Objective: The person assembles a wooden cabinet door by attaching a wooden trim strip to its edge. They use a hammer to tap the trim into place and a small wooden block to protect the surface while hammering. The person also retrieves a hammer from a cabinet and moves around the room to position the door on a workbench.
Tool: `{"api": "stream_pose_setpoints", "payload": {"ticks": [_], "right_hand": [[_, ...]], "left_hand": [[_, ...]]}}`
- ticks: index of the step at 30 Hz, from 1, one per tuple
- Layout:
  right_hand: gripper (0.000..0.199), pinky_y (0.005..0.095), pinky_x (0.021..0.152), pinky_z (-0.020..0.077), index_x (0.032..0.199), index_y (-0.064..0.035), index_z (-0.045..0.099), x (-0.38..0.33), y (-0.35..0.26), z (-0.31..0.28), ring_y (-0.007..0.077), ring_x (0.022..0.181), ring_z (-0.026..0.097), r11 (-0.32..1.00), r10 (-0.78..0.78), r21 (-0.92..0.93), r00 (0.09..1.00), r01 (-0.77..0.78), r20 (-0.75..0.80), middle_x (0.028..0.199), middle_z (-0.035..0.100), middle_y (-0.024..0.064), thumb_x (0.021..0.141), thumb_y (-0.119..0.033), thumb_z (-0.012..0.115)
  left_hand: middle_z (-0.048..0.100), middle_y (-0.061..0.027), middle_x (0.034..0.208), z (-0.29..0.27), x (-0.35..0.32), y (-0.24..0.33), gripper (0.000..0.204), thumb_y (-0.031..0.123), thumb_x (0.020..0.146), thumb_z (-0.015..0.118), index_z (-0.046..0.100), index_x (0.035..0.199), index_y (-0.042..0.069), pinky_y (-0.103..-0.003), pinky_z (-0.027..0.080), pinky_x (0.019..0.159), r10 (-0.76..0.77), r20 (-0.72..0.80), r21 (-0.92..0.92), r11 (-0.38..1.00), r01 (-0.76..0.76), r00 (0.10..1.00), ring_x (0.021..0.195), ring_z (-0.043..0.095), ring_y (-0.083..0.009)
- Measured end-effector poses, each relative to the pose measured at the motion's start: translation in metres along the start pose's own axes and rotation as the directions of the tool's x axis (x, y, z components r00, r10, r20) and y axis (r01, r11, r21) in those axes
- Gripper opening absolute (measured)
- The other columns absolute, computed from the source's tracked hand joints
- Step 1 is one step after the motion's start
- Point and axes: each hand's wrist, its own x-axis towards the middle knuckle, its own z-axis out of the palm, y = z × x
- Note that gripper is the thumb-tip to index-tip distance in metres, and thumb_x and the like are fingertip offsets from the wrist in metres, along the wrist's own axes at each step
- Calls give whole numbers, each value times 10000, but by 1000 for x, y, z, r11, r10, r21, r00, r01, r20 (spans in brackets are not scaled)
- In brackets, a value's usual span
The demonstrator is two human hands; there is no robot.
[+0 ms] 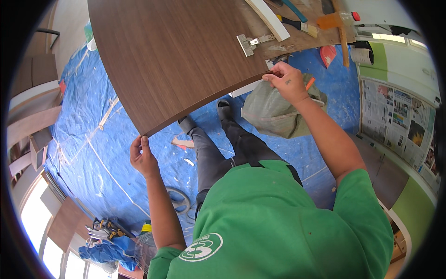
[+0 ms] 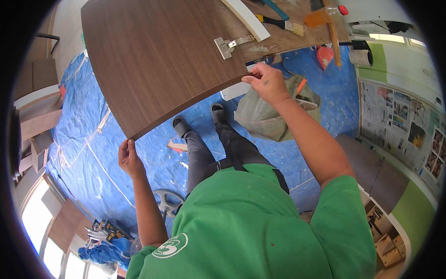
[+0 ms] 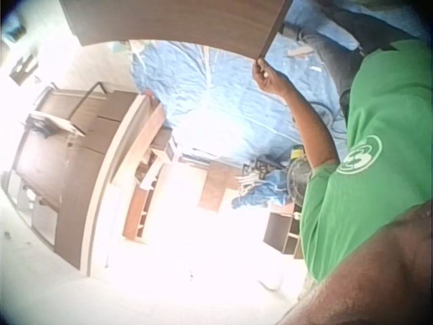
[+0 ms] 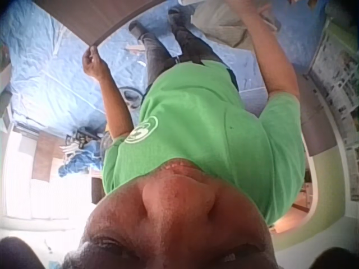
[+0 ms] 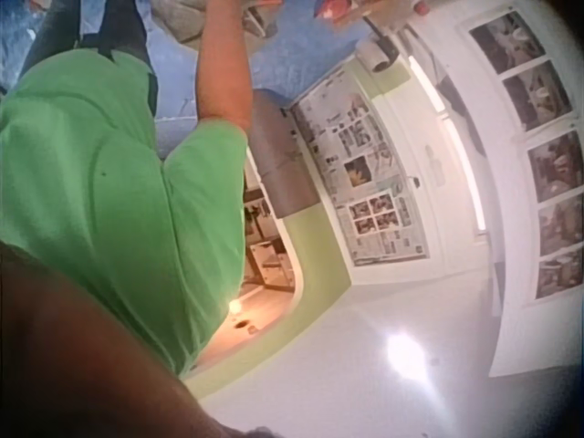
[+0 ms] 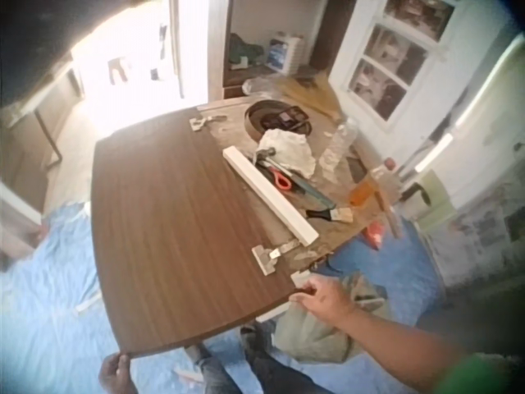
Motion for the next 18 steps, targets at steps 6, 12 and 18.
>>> {"api": "stream_pose_setpoints", "payload": {"ticks": [6, 12, 18], "right_hand": [[219, 276, 622, 504, 886, -14, 689, 2, -4, -2, 108, 638, 623, 1000, -6, 26, 999, 5, 39, 728, 686, 54, 826, -162, 839], [197, 263, 621, 497, 906, -3, 694, 6, -2, -7, 83, 641, 615, 998, -18, 58, 995, 12, 95, 733, 678, 37, 849, -144, 820], [142, 243, 634, 495, 902, -14, 691, 13, 2, -12, 74, 684, 618, 970, 16, 237, 981, -62, 193, 780, 668, 4, 883, -110, 794]], "left_hand": [[748, -26, 953, 1, -1, 2, 203, 199, 962, 760, 751, 1056, 19, -243, 511, 756, 0, -2, -9, 1000, 0, 1000, 828, 634, -80], [749, -23, 955, -1, 0, 2, 197, 199, 962, 759, 752, 1052, 25, -241, 513, 756, 9, 13, 0, 1000, -9, 1000, 829, 636, -79], [743, -20, 955, -1, 0, -2, 201, 201, 956, 767, 749, 1060, 30, -241, 498, 744, 20, 18, -26, 999, -19, 1000, 824, 624, -77]]}}
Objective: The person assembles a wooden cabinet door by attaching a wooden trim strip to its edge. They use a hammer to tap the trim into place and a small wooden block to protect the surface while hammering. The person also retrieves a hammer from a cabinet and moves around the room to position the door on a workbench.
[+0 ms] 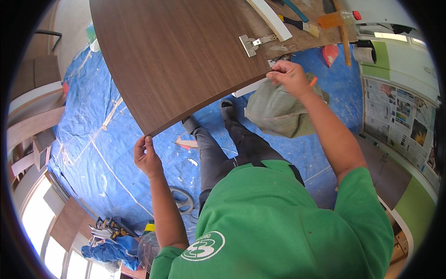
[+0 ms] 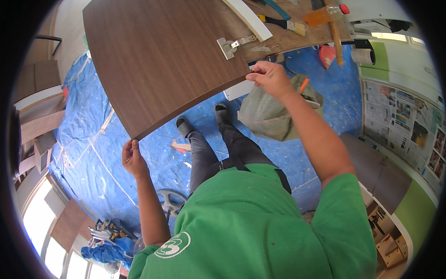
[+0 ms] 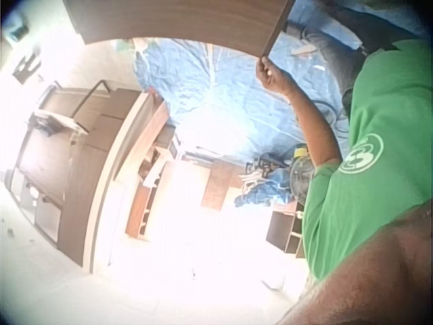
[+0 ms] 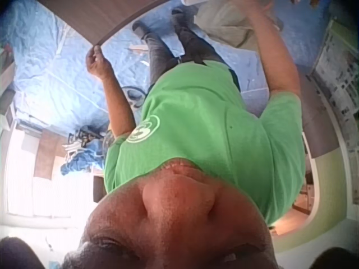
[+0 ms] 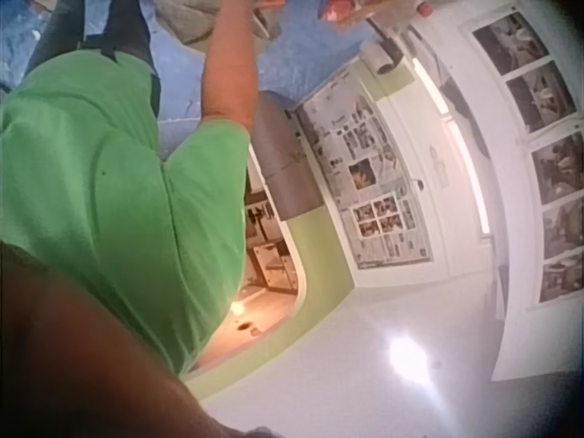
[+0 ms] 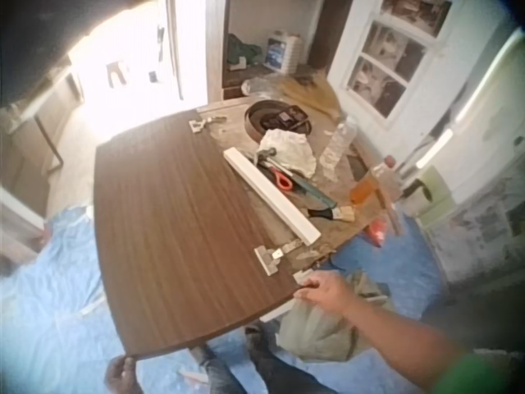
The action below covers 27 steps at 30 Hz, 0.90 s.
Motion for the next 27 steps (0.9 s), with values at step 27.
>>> {"api": "stream_pose_setpoints", "payload": {"ticks": [27], "right_hand": [[350, 334, 638, 457, 794, -20, 636, -66, -16, 67, 203, 655, 557, 885, -273, -402, 961, 234, -41, 715, 629, 70, 984, -307, 698]], "left_hand": [[713, -89, 961, 4, 4, 12, 242, 219, 888, 813, 719, 1049, 65, -357, 534, 800, 223, 90, 312, 919, -240, 971, 882, 664, -225]]}}
